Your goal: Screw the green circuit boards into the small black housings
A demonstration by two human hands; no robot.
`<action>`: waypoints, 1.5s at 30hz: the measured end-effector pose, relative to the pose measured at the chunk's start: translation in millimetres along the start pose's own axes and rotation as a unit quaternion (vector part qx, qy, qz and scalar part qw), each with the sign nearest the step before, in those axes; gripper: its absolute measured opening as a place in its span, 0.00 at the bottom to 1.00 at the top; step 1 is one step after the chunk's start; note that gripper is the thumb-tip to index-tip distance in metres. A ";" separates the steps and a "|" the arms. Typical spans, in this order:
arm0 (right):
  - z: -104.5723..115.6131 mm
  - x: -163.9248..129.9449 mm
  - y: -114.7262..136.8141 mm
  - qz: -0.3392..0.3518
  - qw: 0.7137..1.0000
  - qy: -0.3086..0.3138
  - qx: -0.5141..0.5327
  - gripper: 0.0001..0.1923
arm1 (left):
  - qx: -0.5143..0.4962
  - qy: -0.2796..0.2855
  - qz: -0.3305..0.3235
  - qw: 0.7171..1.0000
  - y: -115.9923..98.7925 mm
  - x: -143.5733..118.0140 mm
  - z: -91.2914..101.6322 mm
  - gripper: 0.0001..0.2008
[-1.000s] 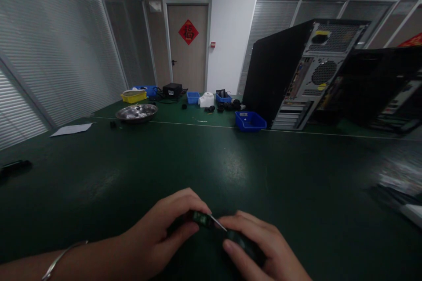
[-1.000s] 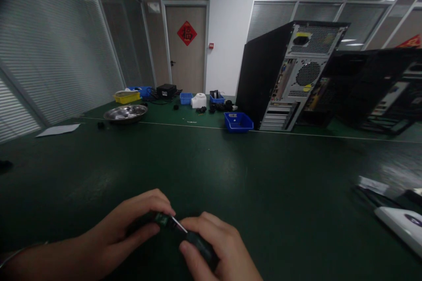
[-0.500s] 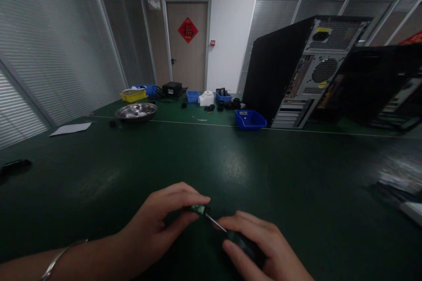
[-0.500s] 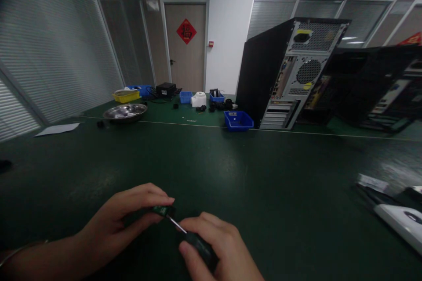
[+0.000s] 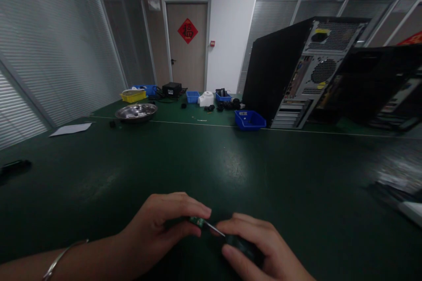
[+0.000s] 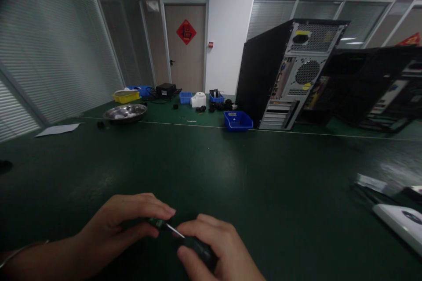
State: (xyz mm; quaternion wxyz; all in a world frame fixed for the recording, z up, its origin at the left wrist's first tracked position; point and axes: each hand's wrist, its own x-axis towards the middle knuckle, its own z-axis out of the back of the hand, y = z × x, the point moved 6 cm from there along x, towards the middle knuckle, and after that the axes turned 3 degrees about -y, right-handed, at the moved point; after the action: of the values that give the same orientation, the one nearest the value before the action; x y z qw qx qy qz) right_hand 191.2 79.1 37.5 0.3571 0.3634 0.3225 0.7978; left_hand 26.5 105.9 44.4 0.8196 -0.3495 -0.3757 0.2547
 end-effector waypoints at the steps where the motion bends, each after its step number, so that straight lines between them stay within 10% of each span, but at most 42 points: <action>1: 0.2 0.2 1.0 0.008 1.000 0.000 0.004 0.14 | -0.010 0.000 0.000 1.000 -0.4 0.4 -0.2 0.14; 25: 3.0 -2.8 -6.1 -0.002 0.999 -0.037 0.006 0.11 | -0.060 0.009 0.090 0.994 8.2 1.9 1.4 0.09; 37: 7.4 -2.6 -4.0 -0.024 0.997 -0.071 0.021 0.10 | 0.136 0.300 0.054 0.943 -16.5 -2.0 -28.5 0.12; 45: 6.6 -4.9 -2.9 -0.047 0.996 -0.077 0.022 0.10 | 0.188 0.344 0.050 0.919 -18.5 -0.3 -34.5 0.16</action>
State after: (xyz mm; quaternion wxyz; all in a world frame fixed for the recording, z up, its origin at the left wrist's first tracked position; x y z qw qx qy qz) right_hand 199.8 78.4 37.1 0.4099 0.4159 0.3280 0.7426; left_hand 56.6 81.0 42.1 0.9350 -0.2735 0.0020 0.2256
